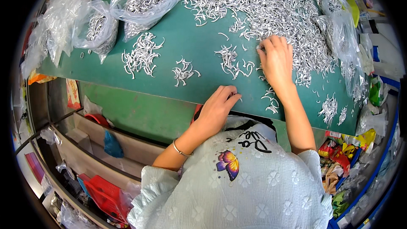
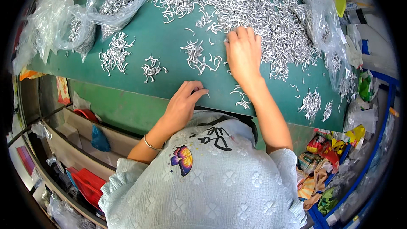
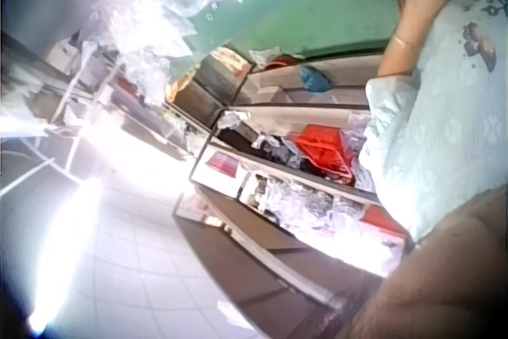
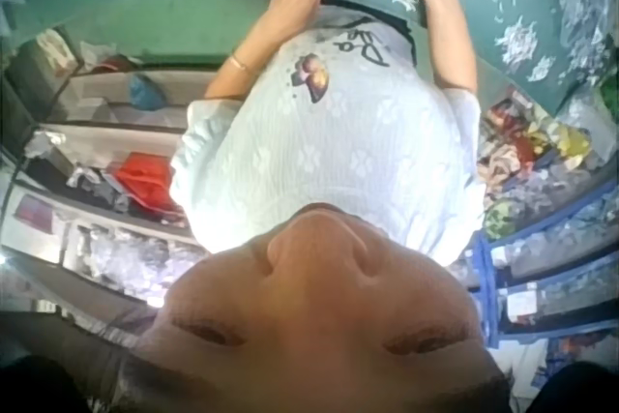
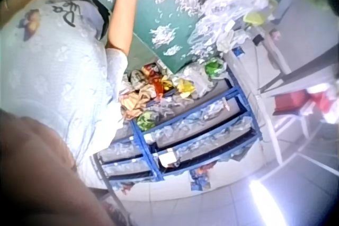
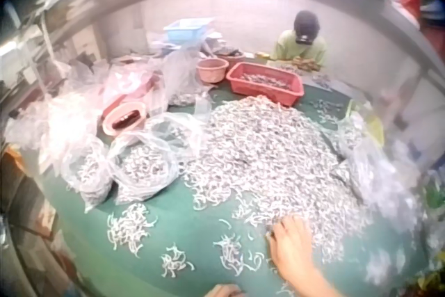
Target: The person sorts small silver metal pieces on a green table by hand, moving them from a large central pile into smaller clusters.
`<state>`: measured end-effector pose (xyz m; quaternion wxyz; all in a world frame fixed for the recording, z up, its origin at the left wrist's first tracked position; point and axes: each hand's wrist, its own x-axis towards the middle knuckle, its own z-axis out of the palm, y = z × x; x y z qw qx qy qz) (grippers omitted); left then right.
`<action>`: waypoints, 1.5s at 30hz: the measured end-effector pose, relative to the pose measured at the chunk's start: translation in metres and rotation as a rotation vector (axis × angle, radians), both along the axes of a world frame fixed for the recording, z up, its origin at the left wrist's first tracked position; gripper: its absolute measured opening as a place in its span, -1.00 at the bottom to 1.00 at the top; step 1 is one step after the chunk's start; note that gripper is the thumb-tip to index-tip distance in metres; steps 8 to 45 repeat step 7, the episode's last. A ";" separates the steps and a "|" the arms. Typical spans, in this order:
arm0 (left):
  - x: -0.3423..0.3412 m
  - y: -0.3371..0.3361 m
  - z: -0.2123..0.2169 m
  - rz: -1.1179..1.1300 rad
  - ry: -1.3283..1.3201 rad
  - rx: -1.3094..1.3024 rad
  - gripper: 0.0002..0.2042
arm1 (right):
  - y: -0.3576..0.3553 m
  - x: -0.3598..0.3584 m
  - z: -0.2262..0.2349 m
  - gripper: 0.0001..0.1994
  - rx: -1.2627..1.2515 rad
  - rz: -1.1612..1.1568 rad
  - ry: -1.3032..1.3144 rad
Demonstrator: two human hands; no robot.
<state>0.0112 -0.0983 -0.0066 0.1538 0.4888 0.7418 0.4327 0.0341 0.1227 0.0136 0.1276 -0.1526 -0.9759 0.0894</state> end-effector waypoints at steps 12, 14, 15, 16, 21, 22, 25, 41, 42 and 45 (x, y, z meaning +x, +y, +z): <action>0.001 0.002 -0.001 0.018 0.006 0.022 -0.68 | -0.016 -0.012 0.002 -0.80 -0.080 0.095 0.014; 0.001 0.002 -0.001 0.018 0.006 0.022 -0.68 | -0.016 -0.012 0.002 -0.80 -0.080 0.095 0.014; 0.001 0.002 -0.001 0.018 0.006 0.022 -0.68 | -0.016 -0.012 0.002 -0.80 -0.080 0.095 0.014; 0.001 0.002 -0.001 0.018 0.006 0.022 -0.68 | -0.016 -0.012 0.002 -0.80 -0.080 0.095 0.014; 0.001 0.002 -0.001 0.018 0.006 0.022 -0.68 | -0.016 -0.012 0.002 -0.80 -0.080 0.095 0.014; 0.001 0.002 -0.001 0.018 0.006 0.022 -0.68 | -0.016 -0.012 0.002 -0.80 -0.080 0.095 0.014; 0.001 0.002 -0.001 0.018 0.006 0.022 -0.68 | -0.016 -0.012 0.002 -0.80 -0.080 0.095 0.014; 0.001 0.002 -0.001 0.018 0.006 0.022 -0.68 | -0.016 -0.012 0.002 -0.80 -0.080 0.095 0.014; 0.001 0.002 -0.001 0.018 0.006 0.022 -0.68 | -0.016 -0.012 0.002 -0.80 -0.080 0.095 0.014; 0.001 0.002 -0.001 0.018 0.006 0.022 -0.68 | -0.016 -0.012 0.002 -0.80 -0.080 0.095 0.014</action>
